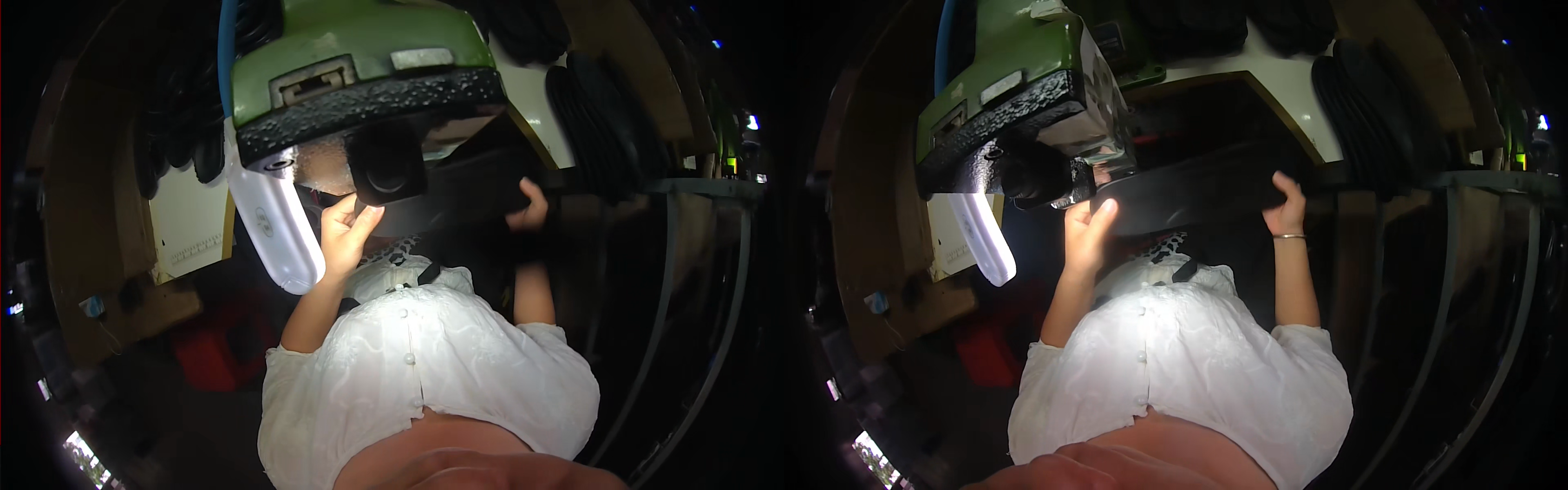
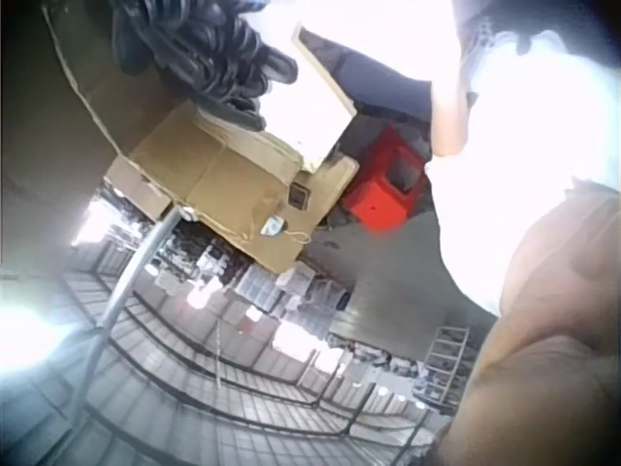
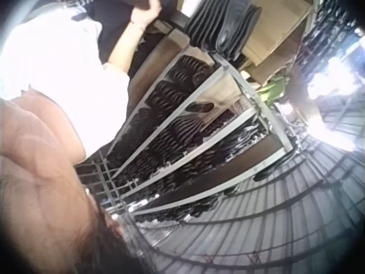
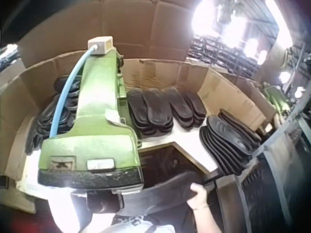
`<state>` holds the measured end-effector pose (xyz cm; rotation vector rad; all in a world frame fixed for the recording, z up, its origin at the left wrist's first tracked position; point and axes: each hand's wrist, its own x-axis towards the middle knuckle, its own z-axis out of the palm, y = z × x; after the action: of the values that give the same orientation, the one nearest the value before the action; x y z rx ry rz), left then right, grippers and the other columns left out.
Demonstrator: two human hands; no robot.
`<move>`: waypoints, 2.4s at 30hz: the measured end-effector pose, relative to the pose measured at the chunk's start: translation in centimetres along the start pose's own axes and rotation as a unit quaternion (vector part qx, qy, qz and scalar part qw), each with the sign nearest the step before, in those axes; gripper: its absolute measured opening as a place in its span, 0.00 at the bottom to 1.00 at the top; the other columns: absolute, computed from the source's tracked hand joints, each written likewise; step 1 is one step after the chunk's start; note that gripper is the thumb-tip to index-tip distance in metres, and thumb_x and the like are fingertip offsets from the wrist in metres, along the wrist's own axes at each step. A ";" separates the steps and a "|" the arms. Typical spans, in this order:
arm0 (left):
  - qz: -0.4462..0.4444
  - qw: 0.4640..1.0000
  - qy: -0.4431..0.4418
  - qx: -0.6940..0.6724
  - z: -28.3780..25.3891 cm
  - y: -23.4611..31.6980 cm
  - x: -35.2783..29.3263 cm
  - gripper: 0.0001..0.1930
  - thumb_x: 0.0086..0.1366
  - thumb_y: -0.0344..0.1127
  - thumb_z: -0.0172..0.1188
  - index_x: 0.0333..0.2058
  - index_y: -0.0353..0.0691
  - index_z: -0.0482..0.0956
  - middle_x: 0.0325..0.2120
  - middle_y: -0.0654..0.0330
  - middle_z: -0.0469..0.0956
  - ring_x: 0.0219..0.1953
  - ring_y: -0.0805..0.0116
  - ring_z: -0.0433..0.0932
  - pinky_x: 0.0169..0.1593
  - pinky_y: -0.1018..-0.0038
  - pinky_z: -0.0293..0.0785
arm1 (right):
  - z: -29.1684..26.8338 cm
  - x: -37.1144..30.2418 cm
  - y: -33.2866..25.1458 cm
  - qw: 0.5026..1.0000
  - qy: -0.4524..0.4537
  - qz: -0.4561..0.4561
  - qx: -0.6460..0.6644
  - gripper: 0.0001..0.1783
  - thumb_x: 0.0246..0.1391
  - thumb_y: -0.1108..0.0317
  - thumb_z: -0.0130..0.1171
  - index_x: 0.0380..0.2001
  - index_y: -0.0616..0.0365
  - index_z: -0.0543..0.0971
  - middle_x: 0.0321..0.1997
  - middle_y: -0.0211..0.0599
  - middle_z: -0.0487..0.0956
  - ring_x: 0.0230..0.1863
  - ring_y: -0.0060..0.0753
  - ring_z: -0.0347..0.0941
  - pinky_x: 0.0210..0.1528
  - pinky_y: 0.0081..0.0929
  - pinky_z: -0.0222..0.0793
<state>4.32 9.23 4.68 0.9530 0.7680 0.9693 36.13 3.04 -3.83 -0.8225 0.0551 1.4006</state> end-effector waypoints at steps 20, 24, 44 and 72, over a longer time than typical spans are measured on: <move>-0.134 0.973 0.148 0.112 -13.9 -11.3 -6.2 0.15 0.56 0.30 0.53 0.43 0.36 0.72 0.33 0.63 0.75 0.31 0.75 0.74 0.33 0.79 0.73 | 12.9 -3.4 12.2 0.958 -0.243 -0.079 -0.132 0.24 0.55 0.61 0.39 0.49 0.66 0.68 0.49 0.39 0.72 0.51 0.31 0.67 0.54 0.27 0.59; -0.138 0.909 -0.023 0.394 -6.9 -8.7 -4.1 0.15 0.51 0.29 0.58 0.39 0.32 0.75 0.28 0.59 0.78 0.33 0.71 0.77 0.37 0.76 0.72 | 15.1 -3.3 9.6 0.902 -0.292 -0.073 -0.310 0.16 0.50 0.67 0.45 0.40 0.66 0.73 0.38 0.34 0.76 0.41 0.23 0.69 0.45 0.20 0.62; 0.029 0.987 0.051 0.148 1.1 -0.7 -1.4 0.09 0.64 0.34 0.52 0.37 0.33 0.74 0.25 0.68 0.74 0.28 0.82 0.68 0.34 0.83 0.66 | 3.0 -1.4 -0.1 0.708 -0.328 0.221 -0.585 0.20 0.39 0.67 0.66 0.37 0.67 0.77 0.34 0.33 0.79 0.37 0.22 0.72 0.44 0.19 0.65; 0.022 0.977 0.210 -0.004 -13.9 -3.4 -5.3 0.18 0.62 0.28 0.42 0.51 0.29 0.63 0.42 0.53 0.73 0.39 0.67 0.76 0.44 0.74 0.73 | 17.9 -5.6 13.0 0.987 -0.149 -0.041 0.037 0.22 0.49 0.61 0.45 0.47 0.59 0.64 0.43 0.41 0.71 0.45 0.34 0.69 0.49 0.30 0.64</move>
<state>-8.59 7.80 -3.25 0.7676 1.0993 1.2316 15.84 7.17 5.80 -0.5410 -0.1545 1.4223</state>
